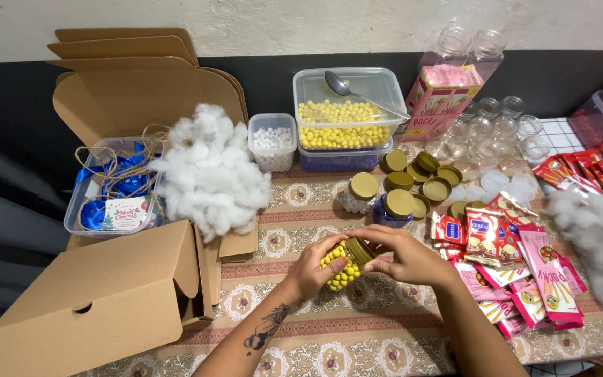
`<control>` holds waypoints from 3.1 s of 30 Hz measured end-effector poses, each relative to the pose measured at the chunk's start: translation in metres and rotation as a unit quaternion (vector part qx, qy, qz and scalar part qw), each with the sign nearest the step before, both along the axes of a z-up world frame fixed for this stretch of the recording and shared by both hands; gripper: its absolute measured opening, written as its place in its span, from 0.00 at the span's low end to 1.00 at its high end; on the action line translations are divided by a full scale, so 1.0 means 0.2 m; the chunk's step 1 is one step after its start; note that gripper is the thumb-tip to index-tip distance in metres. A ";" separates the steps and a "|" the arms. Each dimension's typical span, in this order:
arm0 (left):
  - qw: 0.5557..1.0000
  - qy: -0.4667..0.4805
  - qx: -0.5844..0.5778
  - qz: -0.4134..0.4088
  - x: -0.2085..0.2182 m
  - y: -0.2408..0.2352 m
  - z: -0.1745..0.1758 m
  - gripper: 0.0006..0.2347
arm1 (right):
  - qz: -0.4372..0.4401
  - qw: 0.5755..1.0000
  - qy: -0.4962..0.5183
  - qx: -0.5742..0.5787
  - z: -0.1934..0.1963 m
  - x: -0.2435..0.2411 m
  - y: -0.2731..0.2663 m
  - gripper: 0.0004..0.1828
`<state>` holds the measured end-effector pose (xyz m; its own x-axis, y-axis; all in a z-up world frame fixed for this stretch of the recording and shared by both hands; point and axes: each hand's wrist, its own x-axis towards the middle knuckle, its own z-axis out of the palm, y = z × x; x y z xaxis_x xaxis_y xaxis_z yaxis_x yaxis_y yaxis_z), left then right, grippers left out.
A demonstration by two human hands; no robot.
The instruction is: Capping small jars of candy and tying decorative ribbons around them and their packaging.
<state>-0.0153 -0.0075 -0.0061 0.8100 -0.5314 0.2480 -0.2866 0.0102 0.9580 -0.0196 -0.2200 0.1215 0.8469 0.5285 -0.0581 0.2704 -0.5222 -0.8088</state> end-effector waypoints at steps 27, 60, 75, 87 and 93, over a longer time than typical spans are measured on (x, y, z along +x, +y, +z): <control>0.990 -0.085 0.107 0.017 0.06 0.04 0.08 0.31 | -0.034 0.990 -0.007 -0.138 0.12 -0.08 0.09 0.37; 0.987 -0.079 0.123 0.073 0.01 0.02 0.16 0.32 | -0.193 0.914 -0.229 -0.273 -0.67 0.03 0.07 0.18; 0.979 -0.091 0.174 0.058 0.04 0.02 0.07 0.31 | -0.141 0.869 -0.390 -0.268 -0.65 0.04 0.06 0.25; 0.950 -0.085 0.299 -0.015 -0.04 0.01 0.20 0.30 | -0.166 0.902 -0.228 -0.327 -0.40 -0.05 0.04 0.30; 0.904 -0.049 0.425 -0.002 -0.27 0.23 0.53 0.27 | -0.139 0.888 -0.043 -0.435 -0.09 -0.07 0.05 0.42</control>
